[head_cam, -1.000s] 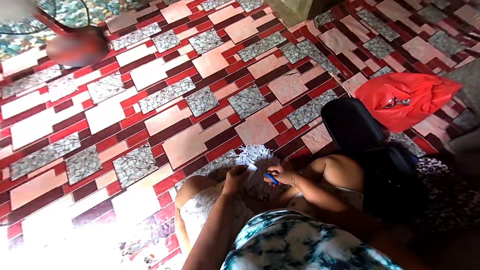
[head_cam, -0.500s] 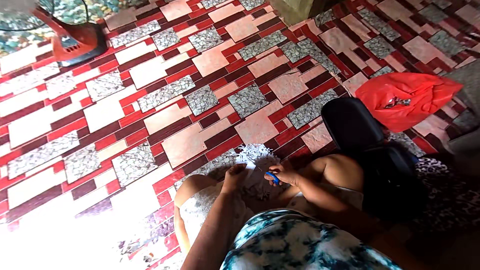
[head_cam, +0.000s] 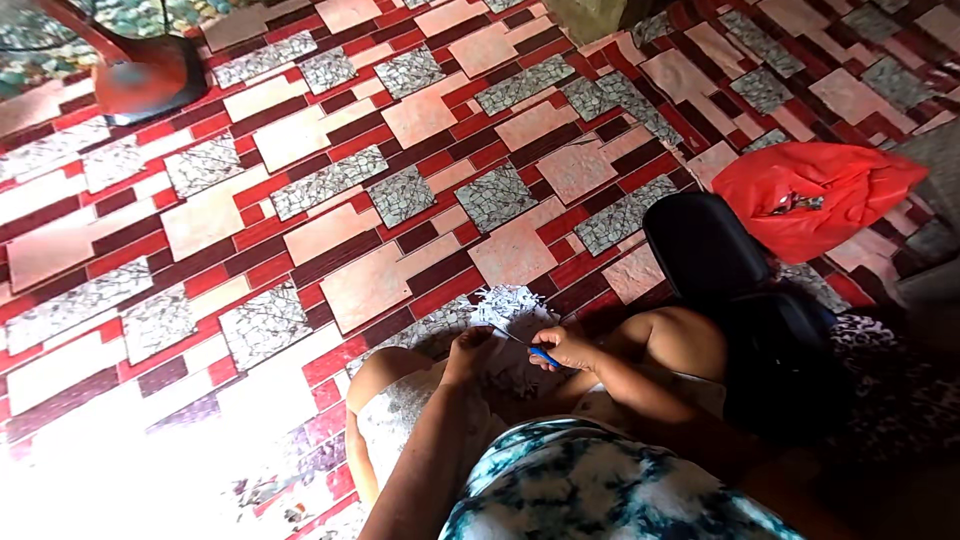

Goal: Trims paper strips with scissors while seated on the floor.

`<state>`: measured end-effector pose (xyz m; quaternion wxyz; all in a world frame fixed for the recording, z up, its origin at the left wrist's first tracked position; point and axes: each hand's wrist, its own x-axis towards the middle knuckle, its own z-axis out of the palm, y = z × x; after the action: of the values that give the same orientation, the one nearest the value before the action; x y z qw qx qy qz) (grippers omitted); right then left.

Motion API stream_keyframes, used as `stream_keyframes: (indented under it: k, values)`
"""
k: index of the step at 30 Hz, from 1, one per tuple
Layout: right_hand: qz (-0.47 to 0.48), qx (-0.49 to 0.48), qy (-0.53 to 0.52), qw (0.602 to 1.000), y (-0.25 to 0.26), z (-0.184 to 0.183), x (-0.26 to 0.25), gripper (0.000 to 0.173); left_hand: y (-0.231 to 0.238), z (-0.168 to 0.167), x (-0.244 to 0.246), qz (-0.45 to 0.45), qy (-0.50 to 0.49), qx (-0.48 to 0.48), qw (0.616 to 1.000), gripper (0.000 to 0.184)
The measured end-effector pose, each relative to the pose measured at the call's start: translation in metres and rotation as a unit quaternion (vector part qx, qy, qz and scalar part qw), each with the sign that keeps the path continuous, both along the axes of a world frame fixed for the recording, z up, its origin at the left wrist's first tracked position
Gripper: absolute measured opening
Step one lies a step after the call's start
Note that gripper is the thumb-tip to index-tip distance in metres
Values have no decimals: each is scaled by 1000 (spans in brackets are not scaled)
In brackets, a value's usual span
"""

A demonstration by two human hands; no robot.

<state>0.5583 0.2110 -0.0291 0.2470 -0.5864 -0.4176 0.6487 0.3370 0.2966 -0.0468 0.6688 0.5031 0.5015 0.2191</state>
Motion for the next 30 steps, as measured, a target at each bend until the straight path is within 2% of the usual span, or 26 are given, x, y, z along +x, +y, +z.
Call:
stream_keyframes:
  k: [8, 15, 19, 30]
  values:
    - [-19, -13, 0, 1000, 0, 1, -2, 25, 1, -3, -1, 11, -11, -7, 1000, 17]
    - [-26, -7, -2, 1000, 0, 2, -3, 28, -2, 5, 2, 15, -8, -67, 998, 9]
    - [-18, -43, 23, 999, 1, 3, -2, 24, 1, 4, 1, 16, -3, -67, 998, 5]
    - [0, -46, 28, 999, 2, -1, -1, 25, 1, 4, 1, -8, 13, -69, 997, 7]
